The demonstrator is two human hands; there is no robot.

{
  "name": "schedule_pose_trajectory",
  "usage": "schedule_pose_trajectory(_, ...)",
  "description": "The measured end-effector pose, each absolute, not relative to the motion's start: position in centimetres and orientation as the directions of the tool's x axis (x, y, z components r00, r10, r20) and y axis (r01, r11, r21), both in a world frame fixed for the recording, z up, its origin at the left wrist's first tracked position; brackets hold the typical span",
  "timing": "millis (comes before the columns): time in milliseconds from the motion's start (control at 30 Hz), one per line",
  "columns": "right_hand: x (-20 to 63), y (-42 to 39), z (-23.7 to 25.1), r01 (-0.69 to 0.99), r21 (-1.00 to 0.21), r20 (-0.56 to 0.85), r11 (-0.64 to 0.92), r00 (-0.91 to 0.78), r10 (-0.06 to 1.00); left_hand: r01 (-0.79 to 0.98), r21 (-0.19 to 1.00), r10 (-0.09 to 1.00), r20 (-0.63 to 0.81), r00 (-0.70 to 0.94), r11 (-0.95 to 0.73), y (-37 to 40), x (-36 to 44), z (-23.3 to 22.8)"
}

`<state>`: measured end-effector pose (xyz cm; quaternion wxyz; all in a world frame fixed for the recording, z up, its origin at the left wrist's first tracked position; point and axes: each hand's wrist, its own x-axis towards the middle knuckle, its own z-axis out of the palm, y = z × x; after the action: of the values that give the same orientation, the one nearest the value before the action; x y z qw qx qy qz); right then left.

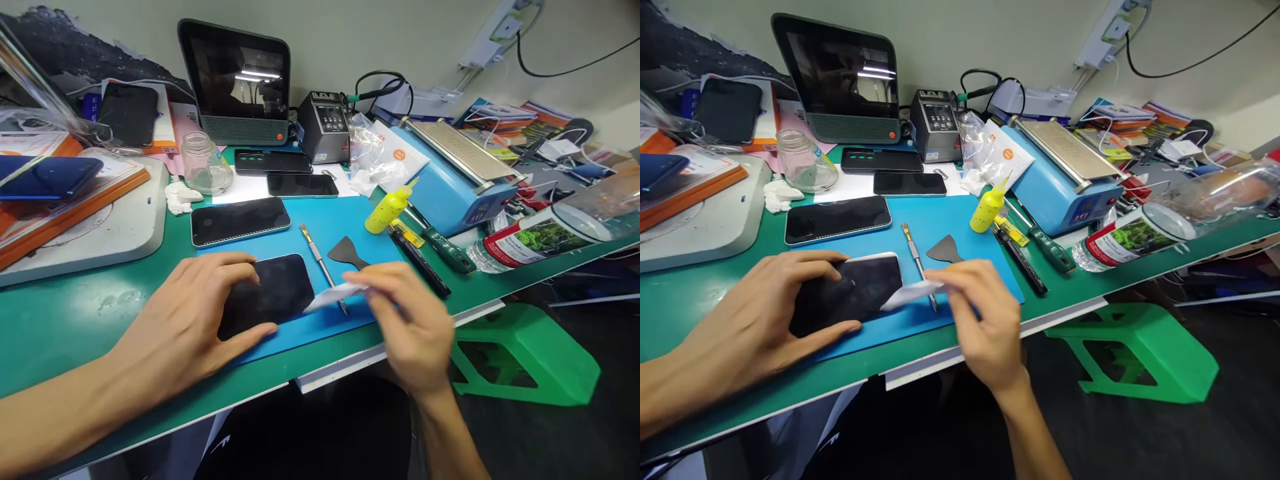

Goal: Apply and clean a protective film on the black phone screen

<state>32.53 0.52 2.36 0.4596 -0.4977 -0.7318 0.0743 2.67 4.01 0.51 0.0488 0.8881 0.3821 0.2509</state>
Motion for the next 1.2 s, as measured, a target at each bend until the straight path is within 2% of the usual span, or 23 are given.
schedule_pose_trajectory(67,33.3,1.2,2.5,0.619,-0.669,0.629,0.411,0.178,0.757,0.656,0.267,0.698,0.415,0.584,-0.707,3.7,2.7,0.8)
schedule_pose_trajectory(133,33.7,2.4,2.4,0.670,-0.649,0.663,0.361,0.264,0.701,0.655,0.240,0.683,0.434,0.587,-0.716,3.4,2.8,1.0)
schedule_pose_trajectory(233,34.1,4.0,1.7,0.819,-0.513,0.627,0.258,0.152,0.764,0.667,0.231,0.692,0.417,0.590,-0.708,3.1,2.9,1.3)
schedule_pose_trajectory(333,34.2,4.5,1.1,0.878,-0.447,0.533,0.169,0.110,0.839,0.681,0.249,0.717,0.373,0.589,-0.689,3.1,2.8,1.4)
schedule_pose_trajectory(533,33.7,3.7,0.9,0.953,-0.278,0.621,0.118,0.085,0.779,0.724,0.282,0.771,0.348,0.534,-0.629,3.3,2.7,1.5)
schedule_pose_trajectory(600,33.5,3.4,1.0,0.952,-0.264,0.658,0.153,0.062,0.751,0.741,0.292,0.791,0.330,0.516,-0.605,3.2,2.8,1.5)
schedule_pose_trajectory(700,33.4,3.1,1.0,0.919,-0.244,0.696,0.310,-0.056,0.716,0.767,0.295,0.816,0.312,0.486,-0.570,3.0,2.9,1.7)
schedule_pose_trajectory(800,33.2,3.1,1.2,0.877,-0.220,0.628,0.428,-0.208,0.749,0.781,0.287,0.825,0.311,0.471,-0.555,2.8,2.9,1.7)
schedule_pose_trajectory(867,32.8,3.3,1.3,0.877,-0.207,0.574,0.433,-0.250,0.780,0.772,0.272,0.809,0.333,0.484,-0.574,2.8,2.8,1.7)
schedule_pose_trajectory(1033,31.1,3.7,1.4,0.945,-0.136,0.489,0.297,-0.197,0.850,0.766,0.245,0.790,0.352,0.502,-0.595,2.7,2.5,1.6)
schedule_pose_trajectory(1200,29.6,3.9,1.9,0.976,-0.118,0.465,0.184,-0.109,0.879,0.752,0.230,0.776,0.336,0.534,-0.618,3.0,2.6,1.7)
